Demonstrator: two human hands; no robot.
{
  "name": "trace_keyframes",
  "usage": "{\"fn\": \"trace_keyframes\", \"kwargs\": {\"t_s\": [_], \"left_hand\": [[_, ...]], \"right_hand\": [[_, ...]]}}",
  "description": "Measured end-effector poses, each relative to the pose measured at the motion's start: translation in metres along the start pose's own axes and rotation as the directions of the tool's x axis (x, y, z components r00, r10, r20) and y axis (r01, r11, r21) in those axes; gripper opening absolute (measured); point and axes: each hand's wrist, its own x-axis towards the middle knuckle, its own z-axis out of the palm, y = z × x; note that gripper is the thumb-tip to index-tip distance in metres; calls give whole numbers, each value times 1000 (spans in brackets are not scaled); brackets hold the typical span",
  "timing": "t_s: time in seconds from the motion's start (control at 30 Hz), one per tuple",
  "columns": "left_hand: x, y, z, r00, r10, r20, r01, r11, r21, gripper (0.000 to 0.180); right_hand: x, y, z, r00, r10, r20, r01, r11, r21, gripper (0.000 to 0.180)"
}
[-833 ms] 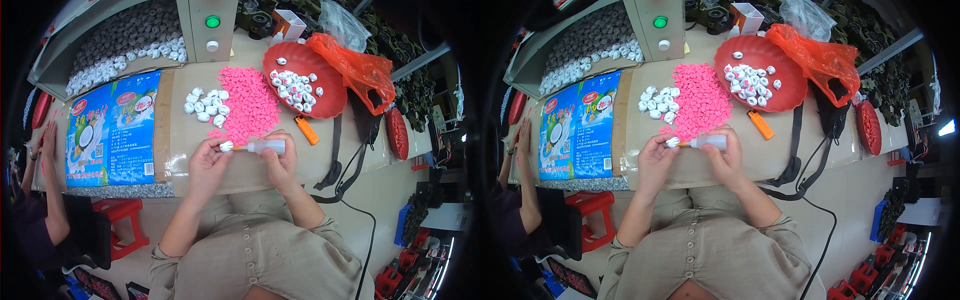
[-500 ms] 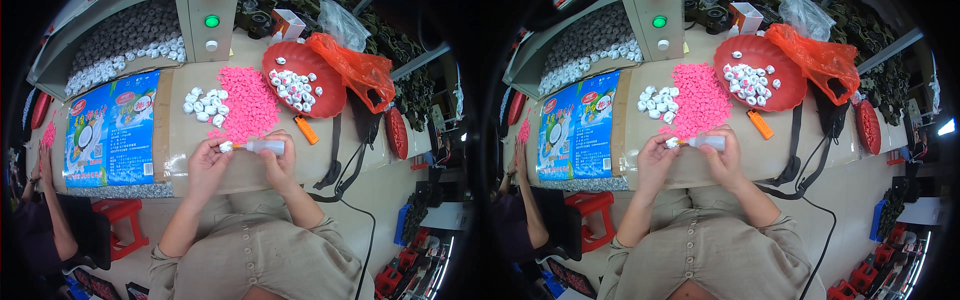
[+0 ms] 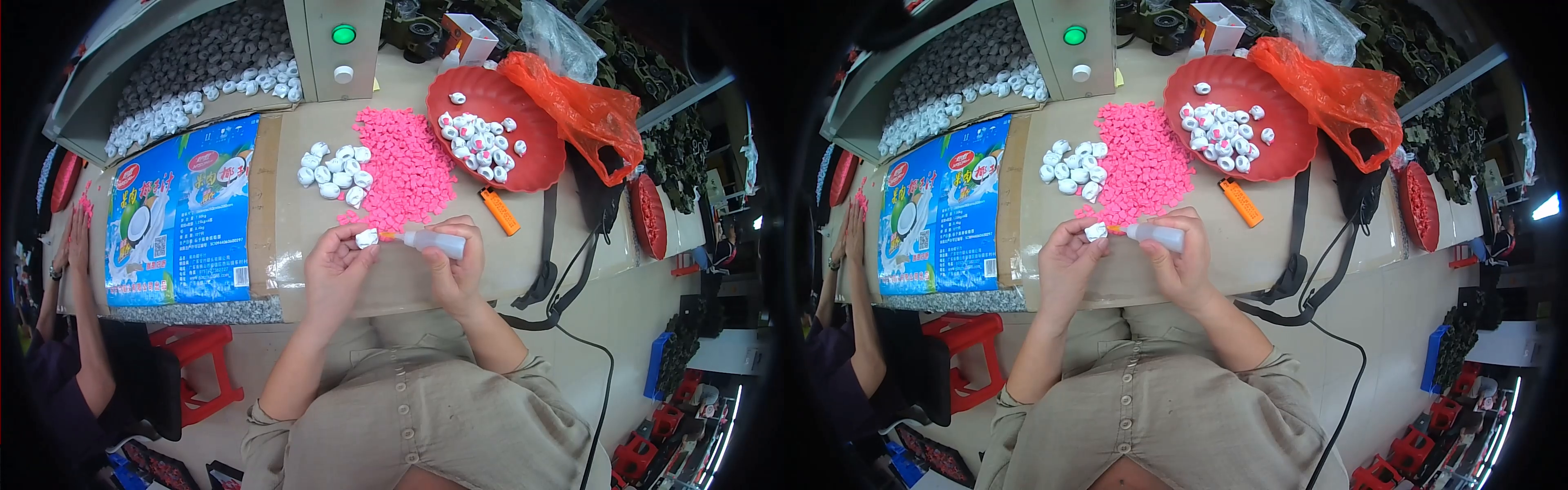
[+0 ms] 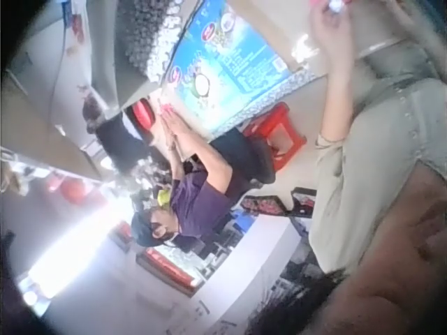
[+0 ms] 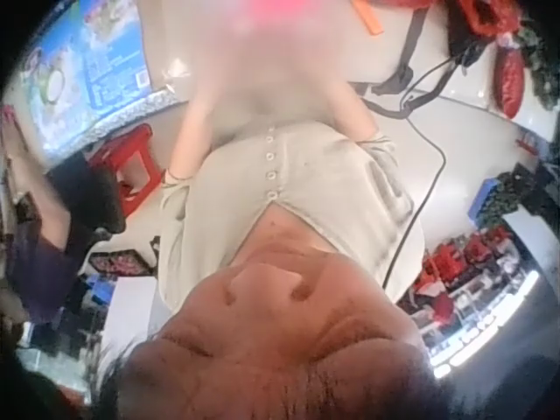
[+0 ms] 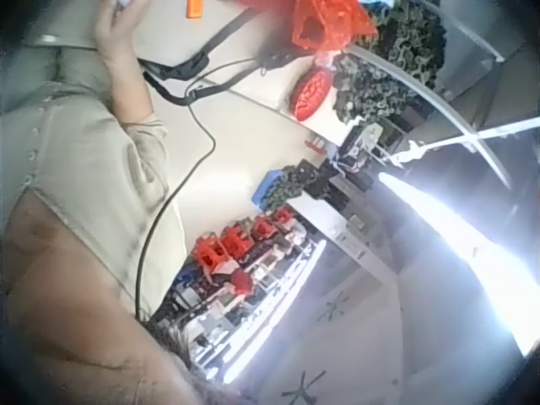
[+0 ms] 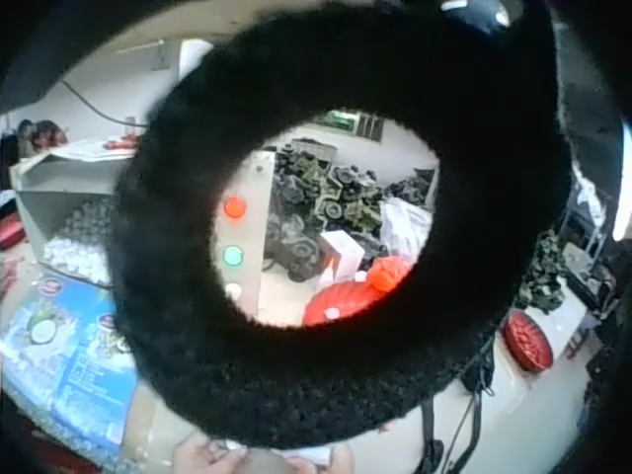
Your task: The person applies glue from a glue bottle to small white and pink plastic components by hand to assemble them.
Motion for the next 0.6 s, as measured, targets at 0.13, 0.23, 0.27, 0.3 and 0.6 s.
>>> {"fn": "trace_keyframes", "kwargs": {"t_s": [0.13,0.23,0.27,0.3,0.6], "left_hand": [[0,-1,-1,1000,-5,-8,5,1000,5,28],[-1,-3,-3,1000,-3,-13,3,1000,0,28],[-1,-3,-2,1000,0,-14,0,1000,-6,28],[-1,-4,-2,1000,-1,-13,1,1000,-6,28],[0,-3,-2,1000,9,6,-9,1000,-10,27]], "right_hand": [[0,-1,-1,1000,24,10,-24,1000,-2,25],[0,-2,-1,998,66,18,-67,997,34,25],[0,-2,-1,998,67,18,-67,997,34,25],[0,-3,-2,996,90,22,-92,994,63,25],[-2,-2,-1,978,208,6,-205,958,200,24]]}}
